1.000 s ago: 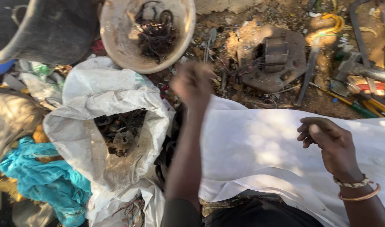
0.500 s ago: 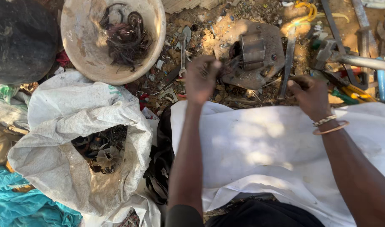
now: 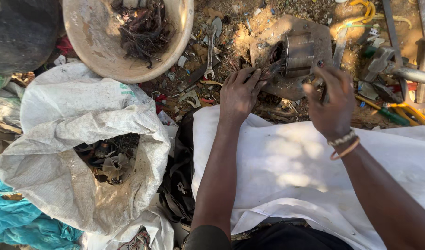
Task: The person sits on the ground and dismantles an electric motor to recover copper wire. They hammer and chisel the motor housing, pull copper windings out by hand, use pliers on stubborn parts, and drop the extracted copper into a bowl of collected wire.
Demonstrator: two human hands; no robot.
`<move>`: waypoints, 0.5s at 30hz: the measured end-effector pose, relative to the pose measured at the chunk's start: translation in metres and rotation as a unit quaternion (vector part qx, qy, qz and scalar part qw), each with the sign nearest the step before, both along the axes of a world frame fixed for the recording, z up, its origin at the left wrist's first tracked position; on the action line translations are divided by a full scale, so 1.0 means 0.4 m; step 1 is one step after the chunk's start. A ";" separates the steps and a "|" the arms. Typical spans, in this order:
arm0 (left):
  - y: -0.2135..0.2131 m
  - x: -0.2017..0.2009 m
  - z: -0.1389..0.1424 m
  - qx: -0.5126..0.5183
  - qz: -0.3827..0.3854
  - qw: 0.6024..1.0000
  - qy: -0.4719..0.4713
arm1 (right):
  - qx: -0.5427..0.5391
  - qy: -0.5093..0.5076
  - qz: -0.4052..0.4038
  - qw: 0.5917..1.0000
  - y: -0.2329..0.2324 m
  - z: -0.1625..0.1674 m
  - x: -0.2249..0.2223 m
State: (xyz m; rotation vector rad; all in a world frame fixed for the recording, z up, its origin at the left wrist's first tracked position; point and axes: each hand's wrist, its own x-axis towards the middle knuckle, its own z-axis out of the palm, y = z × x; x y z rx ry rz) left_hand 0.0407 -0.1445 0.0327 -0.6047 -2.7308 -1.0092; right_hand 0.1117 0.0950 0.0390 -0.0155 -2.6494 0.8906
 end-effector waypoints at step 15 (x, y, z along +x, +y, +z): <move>0.035 -0.078 0.035 -0.015 0.037 0.998 -0.040 | 0.097 -0.128 0.129 0.978 -0.035 0.025 -0.172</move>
